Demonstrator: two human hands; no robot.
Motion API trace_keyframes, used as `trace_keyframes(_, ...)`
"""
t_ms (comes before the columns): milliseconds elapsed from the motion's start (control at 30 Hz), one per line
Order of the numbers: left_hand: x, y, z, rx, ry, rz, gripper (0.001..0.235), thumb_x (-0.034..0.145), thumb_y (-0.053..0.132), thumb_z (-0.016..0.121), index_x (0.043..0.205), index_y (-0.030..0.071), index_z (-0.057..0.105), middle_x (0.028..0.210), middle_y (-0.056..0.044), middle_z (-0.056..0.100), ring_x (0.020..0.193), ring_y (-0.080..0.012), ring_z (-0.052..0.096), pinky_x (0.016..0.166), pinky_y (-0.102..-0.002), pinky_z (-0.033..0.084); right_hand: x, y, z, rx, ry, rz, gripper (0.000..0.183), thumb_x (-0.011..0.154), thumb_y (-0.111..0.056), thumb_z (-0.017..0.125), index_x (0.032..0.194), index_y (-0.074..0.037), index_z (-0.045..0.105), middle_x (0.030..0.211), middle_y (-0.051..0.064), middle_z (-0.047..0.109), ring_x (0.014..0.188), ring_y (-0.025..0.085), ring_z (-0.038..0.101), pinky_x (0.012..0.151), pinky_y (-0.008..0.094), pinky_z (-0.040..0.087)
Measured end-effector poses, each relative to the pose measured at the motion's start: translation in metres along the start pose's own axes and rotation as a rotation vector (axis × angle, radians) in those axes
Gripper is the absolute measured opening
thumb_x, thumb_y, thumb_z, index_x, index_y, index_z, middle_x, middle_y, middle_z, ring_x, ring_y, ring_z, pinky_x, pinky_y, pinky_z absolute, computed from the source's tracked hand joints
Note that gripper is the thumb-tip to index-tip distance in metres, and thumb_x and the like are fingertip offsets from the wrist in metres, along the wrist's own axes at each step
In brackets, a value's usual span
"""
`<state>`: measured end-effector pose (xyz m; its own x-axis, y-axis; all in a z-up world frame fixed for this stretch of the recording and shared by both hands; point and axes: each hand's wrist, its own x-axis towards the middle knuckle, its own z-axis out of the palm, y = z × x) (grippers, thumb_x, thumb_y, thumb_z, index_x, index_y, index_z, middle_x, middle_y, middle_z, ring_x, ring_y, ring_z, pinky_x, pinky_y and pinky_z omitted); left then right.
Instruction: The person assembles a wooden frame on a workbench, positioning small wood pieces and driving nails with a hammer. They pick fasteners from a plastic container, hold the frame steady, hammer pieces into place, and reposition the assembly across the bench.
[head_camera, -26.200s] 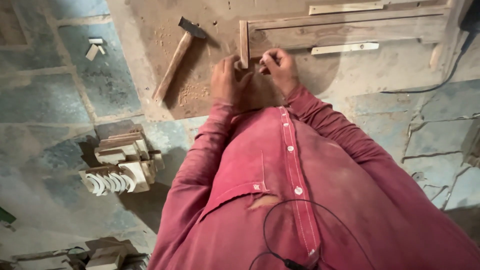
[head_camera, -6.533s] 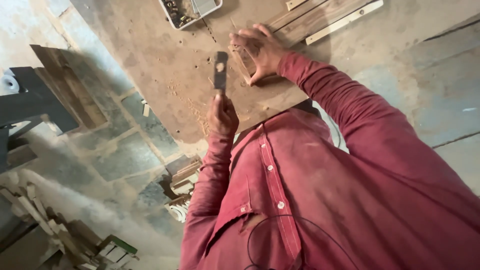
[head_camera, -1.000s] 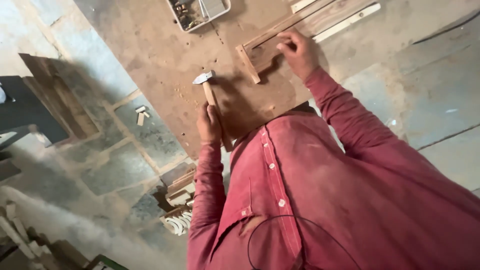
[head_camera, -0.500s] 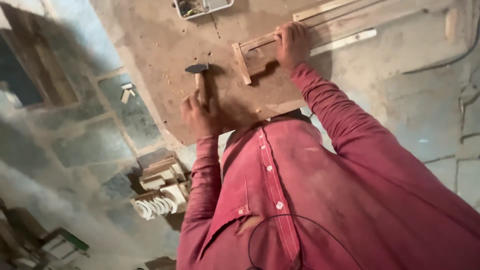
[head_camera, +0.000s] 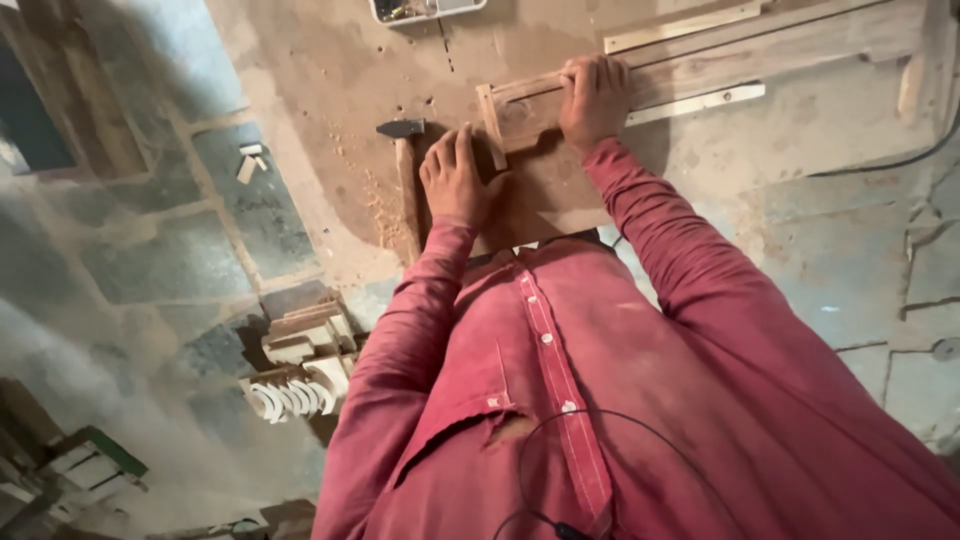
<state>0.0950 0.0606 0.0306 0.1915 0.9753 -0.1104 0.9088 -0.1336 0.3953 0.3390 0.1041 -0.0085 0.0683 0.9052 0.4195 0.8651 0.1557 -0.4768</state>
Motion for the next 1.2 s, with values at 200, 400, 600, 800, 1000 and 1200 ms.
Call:
trace_keyframes(200,-0.011,-0.008,-0.001,-0.023,0.014,0.063,0.096,0.068,0.046,0.090,0.148,0.015,0.047,0.144,-0.011,0.049,0.134,-0.0348,0.044,0.111,-0.051,0.034,-0.008,0.000,0.000,0.004,0.011,-0.070,0.016,0.100,-0.016,0.070,0.105,-0.009,0.057,0.108,0.010,0.065,0.104,0.035,0.060,0.099,0.049,0.044)
trace_keyframes(400,-0.013,-0.006,-0.006,-0.046,0.020,0.109,0.089,0.068,0.044,0.089,0.142,0.015,0.050,0.143,-0.011,0.050,0.133,-0.0355,0.044,0.110,-0.051,0.035,-0.009,-0.010,-0.007,-0.035,0.052,-0.086,0.013,0.099,-0.016,0.072,0.103,-0.010,0.061,0.107,0.007,0.067,0.103,0.033,0.061,0.098,0.050,0.044)
trace_keyframes(600,-0.044,-0.025,-0.047,-0.188,0.141,0.226,0.070,0.087,0.038,0.084,0.144,0.013,0.052,0.143,-0.012,0.052,0.134,-0.0353,0.047,0.113,-0.048,0.036,-0.025,-0.034,-0.010,0.288,0.051,0.029,0.012,0.095,-0.008,0.081,0.101,-0.007,0.070,0.104,0.009,0.074,0.098,0.033,0.067,0.085,0.043,0.055)
trace_keyframes(800,-0.083,-0.070,-0.033,-0.132,0.231,-0.061,0.068,0.087,0.039,0.081,0.144,0.015,0.053,0.142,-0.011,0.054,0.133,-0.0345,0.049,0.113,-0.051,0.035,-0.037,-0.074,0.005,0.479,-0.108,0.161,0.012,0.089,-0.006,0.081,0.099,-0.006,0.076,0.092,0.012,0.074,0.083,0.028,0.073,0.072,0.036,0.057)
trace_keyframes(1000,-0.099,-0.085,-0.017,-0.123,0.272,-0.139,0.082,0.084,0.042,0.081,0.150,0.008,0.044,0.144,-0.016,0.049,0.135,-0.0382,0.043,0.114,-0.054,0.031,-0.032,-0.091,0.007,0.399,-0.140,0.041,0.017,0.085,0.000,0.076,0.100,-0.008,0.077,0.097,0.009,0.075,0.091,0.031,0.071,0.082,0.039,0.055)
trace_keyframes(1200,-0.099,-0.086,-0.017,-0.121,0.308,-0.133,0.079,0.086,0.042,0.080,0.149,0.011,0.044,0.144,-0.013,0.050,0.139,-0.0350,0.041,0.116,-0.052,0.028,-0.040,-0.104,0.008,0.324,-0.145,-0.007,0.018,0.085,-0.004,0.078,0.101,-0.012,0.077,0.098,0.008,0.073,0.093,0.030,0.067,0.085,0.041,0.052)
